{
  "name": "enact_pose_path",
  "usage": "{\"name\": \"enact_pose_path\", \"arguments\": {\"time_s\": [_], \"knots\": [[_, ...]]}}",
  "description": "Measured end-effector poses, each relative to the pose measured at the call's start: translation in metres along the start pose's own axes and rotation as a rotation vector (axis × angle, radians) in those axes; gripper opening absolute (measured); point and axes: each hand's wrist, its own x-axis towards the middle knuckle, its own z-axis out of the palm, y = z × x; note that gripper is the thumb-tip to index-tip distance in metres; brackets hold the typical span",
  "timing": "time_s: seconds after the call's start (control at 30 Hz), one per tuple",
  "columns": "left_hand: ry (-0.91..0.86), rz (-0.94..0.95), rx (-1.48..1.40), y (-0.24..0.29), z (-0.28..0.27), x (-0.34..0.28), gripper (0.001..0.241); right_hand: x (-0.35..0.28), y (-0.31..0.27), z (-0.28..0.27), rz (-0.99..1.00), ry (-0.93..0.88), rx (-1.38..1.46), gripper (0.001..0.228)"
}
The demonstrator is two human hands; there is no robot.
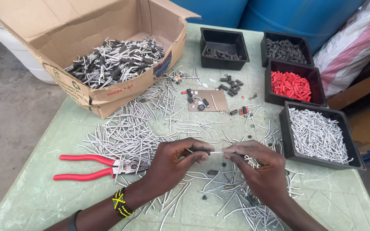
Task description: Assembling small metal pins and plastic sleeves by hand at a work table
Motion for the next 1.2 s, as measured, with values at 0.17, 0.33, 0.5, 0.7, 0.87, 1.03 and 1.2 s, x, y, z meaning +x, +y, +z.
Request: {"name": "enact_pose_path", "arguments": {"time_s": [0.17, 0.33, 0.5, 0.7, 0.87, 1.03, 1.2], "knots": [[0.006, -0.051, -0.132, -0.009, 0.006, -0.003, 0.027, 0.003, 0.004, 0.010, 0.052, -0.045, 0.043, 0.017], [0.069, -0.175, -0.363, -0.024, 0.005, 0.000, 0.020, 0.005, -0.001, 0.017, 0.246, -0.069, 0.157, 0.016], [0.055, -0.170, -0.358, -0.027, 0.005, 0.000, 0.018, 0.005, 0.000, 0.013, -0.003, -0.082, 0.050, 0.019], [0.069, -0.115, -0.169, -0.023, -0.002, 0.004, 0.016, 0.012, 0.009, 0.014, 0.104, -0.137, 0.084, 0.020], [0.065, -0.053, -0.140, -0.013, -0.013, 0.010, 0.016, 0.026, 0.022, 0.018, -0.182, -0.175, -0.244, 0.025], [0.033, -0.016, -0.164, -0.014, -0.010, 0.007, 0.017, 0.018, 0.038, 0.020, -0.235, -0.229, -0.495, 0.011], [0.017, -0.044, -0.135, -0.020, -0.013, 0.009, 0.018, 0.019, 0.034, 0.018, -0.158, -0.352, -0.569, 0.021]]}}
